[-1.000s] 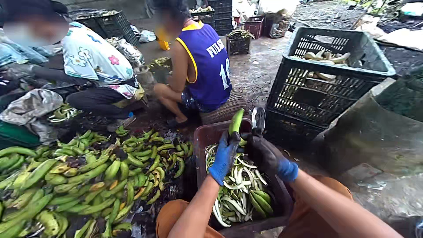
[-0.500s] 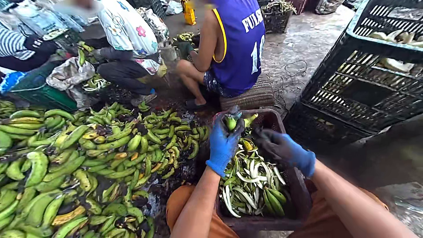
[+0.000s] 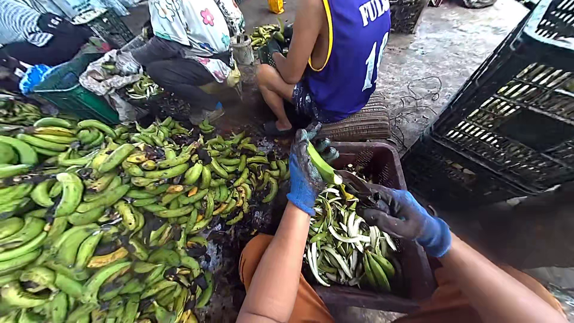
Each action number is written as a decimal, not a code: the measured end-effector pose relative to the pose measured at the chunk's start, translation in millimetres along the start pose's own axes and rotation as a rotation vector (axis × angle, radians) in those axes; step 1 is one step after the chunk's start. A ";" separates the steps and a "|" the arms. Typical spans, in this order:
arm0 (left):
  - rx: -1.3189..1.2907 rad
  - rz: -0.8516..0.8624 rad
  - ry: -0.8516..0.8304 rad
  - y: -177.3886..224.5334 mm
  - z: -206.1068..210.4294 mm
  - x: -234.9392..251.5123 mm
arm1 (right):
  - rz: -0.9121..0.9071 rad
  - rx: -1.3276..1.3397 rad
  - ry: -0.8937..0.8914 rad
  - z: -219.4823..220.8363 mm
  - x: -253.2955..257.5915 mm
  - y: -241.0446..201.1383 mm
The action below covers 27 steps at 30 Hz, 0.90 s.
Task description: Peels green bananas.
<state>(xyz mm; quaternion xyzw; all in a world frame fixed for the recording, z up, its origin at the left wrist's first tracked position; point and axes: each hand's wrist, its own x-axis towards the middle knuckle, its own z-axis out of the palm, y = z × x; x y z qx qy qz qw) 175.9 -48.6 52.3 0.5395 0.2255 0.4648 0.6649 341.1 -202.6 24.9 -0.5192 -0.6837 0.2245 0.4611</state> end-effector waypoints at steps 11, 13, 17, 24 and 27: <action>-0.637 -0.250 -0.121 -16.7 39.0 -22.7 | 0.156 -0.476 0.005 3.6 13.4 14.7; -0.581 -0.261 -0.147 -16.9 35.6 -27.9 | 0.191 -0.511 0.001 2.9 14.8 12.5; -0.569 -0.249 -0.091 -32.2 35.8 -21.6 | 0.289 -0.590 -0.043 -0.5 21.4 15.1; -0.138 -0.159 -0.231 -29.3 29.4 -50.5 | 0.331 -0.634 -0.101 -19.9 18.6 29.7; -0.238 -0.530 -0.298 -28.1 33.7 -53.7 | 0.383 -0.799 -0.085 -32.4 8.0 25.1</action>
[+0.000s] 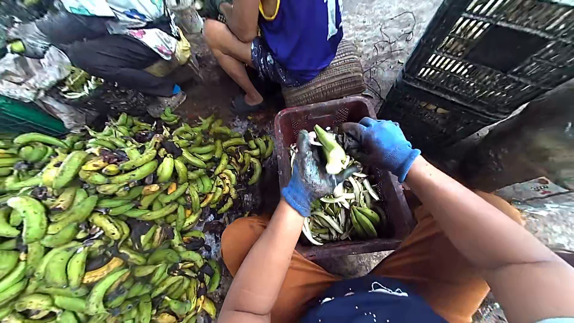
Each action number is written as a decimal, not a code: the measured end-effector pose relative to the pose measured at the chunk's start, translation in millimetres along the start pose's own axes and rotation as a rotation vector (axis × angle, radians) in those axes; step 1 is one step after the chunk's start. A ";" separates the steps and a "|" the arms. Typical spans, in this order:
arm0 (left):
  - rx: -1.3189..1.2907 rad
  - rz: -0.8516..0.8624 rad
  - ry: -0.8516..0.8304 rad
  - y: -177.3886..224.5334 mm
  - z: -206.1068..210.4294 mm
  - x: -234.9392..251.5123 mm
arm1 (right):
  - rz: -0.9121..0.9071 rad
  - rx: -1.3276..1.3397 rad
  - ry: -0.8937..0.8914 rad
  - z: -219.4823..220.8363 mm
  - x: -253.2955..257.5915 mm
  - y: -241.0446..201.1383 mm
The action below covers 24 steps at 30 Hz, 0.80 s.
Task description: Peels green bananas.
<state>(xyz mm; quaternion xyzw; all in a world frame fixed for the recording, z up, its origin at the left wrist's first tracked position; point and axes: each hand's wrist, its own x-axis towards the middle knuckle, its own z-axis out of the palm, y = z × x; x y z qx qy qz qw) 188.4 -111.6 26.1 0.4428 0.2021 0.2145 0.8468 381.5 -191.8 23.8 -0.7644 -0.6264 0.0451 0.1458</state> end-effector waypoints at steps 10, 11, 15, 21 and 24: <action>0.033 -0.523 -0.210 -20.1 14.3 -44.0 | 0.566 0.181 -0.029 -23.6 -65.2 72.7; 0.004 -0.429 -0.172 -21.6 18.3 -38.8 | 0.574 0.425 0.047 -30.0 -78.9 69.4; 0.145 -0.041 0.038 -47.6 75.1 4.1 | 0.262 1.509 0.154 5.2 -121.4 8.6; 0.660 -0.005 -0.250 -63.6 137.5 6.2 | 0.387 1.740 0.528 4.8 -180.6 -9.3; 0.773 -0.056 -0.318 -72.2 117.0 23.5 | 0.285 1.666 0.595 -30.9 -204.9 59.5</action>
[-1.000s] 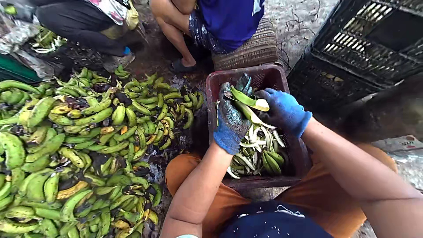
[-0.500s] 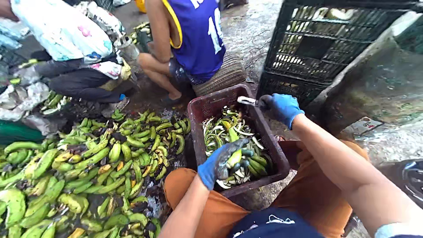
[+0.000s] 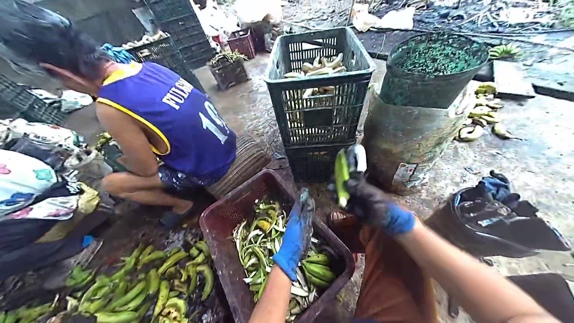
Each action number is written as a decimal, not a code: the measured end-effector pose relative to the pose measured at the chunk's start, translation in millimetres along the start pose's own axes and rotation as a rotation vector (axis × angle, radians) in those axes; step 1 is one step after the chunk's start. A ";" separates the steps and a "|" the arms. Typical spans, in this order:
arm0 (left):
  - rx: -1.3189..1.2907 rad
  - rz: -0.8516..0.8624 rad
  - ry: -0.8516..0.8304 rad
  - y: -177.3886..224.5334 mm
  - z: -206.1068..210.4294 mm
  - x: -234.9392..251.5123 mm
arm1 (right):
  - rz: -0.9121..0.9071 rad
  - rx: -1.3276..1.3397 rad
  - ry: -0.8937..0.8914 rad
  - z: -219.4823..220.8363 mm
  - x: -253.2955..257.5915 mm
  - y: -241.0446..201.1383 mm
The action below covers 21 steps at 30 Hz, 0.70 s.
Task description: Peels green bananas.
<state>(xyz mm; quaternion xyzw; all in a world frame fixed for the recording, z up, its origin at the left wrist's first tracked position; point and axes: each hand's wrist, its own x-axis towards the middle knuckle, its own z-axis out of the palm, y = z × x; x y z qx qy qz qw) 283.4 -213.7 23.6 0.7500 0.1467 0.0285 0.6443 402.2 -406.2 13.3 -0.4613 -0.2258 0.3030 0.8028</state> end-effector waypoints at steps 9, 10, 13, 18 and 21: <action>0.758 -0.268 -0.275 -152.6 20.2 -5.3 | -0.730 0.271 0.306 -64.3 104.9 -181.5; 0.922 -0.264 -0.341 -161.1 24.2 -12.3 | -0.706 0.151 0.247 -47.9 103.5 -166.5; 1.247 -0.320 -0.436 -163.5 37.0 -28.7 | -0.402 0.027 0.142 -4.5 105.6 -98.5; 1.264 -0.562 -0.452 -151.8 20.6 -38.6 | 0.096 -0.035 -0.054 54.1 122.3 12.5; 1.089 -0.521 -0.367 -156.9 -0.8 -48.4 | 0.214 -0.246 -0.247 71.3 118.3 40.2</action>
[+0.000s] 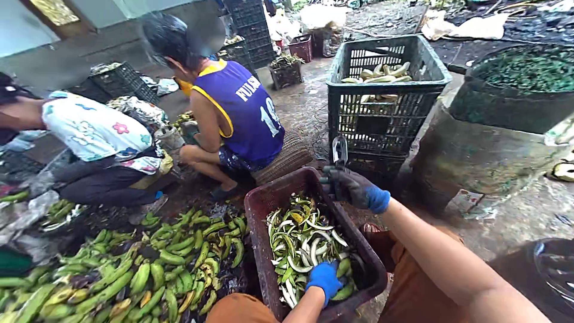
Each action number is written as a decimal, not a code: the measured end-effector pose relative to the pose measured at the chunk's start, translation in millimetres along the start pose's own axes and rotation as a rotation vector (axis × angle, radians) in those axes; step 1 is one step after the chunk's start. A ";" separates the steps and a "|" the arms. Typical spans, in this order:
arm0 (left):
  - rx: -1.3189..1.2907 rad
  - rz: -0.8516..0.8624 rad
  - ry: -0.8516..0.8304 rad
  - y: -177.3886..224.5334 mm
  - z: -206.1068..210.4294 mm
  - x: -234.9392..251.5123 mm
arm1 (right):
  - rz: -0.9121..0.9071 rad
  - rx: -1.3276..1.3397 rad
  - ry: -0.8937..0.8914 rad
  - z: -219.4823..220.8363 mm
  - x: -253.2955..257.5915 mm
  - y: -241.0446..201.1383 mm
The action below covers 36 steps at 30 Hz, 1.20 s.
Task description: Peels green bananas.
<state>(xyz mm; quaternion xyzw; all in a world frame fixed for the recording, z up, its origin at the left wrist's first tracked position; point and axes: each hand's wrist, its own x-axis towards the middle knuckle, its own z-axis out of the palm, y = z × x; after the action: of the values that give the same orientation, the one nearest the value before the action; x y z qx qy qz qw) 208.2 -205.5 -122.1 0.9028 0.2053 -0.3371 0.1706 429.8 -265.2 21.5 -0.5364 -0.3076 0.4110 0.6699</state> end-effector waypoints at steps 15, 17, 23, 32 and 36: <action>-1.003 0.060 0.851 -75.5 -164.0 -66.6 | -0.299 -0.430 -0.261 77.3 -8.8 19.3; -1.221 0.079 0.897 -78.5 -157.7 -59.4 | -0.375 -0.675 -0.293 77.1 -4.9 21.9; -1.973 0.510 0.907 -97.4 -173.1 -65.7 | -0.117 -0.835 -0.320 59.5 -8.0 29.3; -1.500 0.542 0.981 -69.7 -157.8 -60.0 | -0.081 -0.003 -0.227 83.3 15.1 33.9; -1.481 0.336 1.172 -83.8 -158.6 -83.8 | -0.170 -0.380 -0.063 90.1 19.8 12.2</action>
<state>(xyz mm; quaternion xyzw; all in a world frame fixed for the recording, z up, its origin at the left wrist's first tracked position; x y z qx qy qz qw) 195.3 -84.2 33.9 0.6088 0.2867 0.4123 0.6142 359.6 -204.8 30.3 -0.6123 -0.4444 0.3040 0.5790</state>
